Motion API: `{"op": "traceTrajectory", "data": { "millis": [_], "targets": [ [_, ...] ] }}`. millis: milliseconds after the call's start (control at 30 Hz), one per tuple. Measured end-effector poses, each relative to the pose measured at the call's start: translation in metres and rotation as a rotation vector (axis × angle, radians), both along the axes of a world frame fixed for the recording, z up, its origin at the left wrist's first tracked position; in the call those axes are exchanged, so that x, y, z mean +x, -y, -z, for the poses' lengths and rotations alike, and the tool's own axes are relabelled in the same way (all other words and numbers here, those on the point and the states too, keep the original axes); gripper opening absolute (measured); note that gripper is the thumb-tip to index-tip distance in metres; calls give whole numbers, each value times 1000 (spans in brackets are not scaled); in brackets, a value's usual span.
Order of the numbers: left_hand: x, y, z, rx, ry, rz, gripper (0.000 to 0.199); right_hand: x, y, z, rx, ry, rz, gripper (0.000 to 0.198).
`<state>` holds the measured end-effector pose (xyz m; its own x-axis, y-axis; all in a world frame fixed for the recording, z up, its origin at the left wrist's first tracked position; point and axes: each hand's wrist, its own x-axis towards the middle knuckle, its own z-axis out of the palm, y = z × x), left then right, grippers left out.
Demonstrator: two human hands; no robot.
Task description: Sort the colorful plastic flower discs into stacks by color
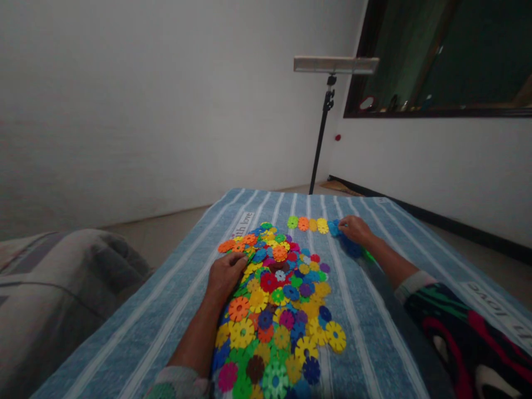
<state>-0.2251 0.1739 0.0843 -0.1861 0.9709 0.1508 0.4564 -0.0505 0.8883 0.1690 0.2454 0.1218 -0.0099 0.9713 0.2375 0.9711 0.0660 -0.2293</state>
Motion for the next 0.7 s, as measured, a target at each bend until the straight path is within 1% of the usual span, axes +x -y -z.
{"op": "traceTrajectory", "data": {
  "millis": [133,300,500,600,700],
  "targets": [
    [0,0,-1,3,-9,-7,33,12,-11,9,-31,56,21,23],
    [-1,-1,1,6,-29,-15,33,7,-13,16,-78,118,10,25],
    [0,0,0,15,-54,-20,34,1,-6,16,-83,196,18,29],
    [1,1,-3,2,-62,-15,34,-9,2,14,-78,213,-32,28],
    [1,1,-4,-8,-45,-10,35,-27,18,12,-73,192,-155,24]
  ]
}}
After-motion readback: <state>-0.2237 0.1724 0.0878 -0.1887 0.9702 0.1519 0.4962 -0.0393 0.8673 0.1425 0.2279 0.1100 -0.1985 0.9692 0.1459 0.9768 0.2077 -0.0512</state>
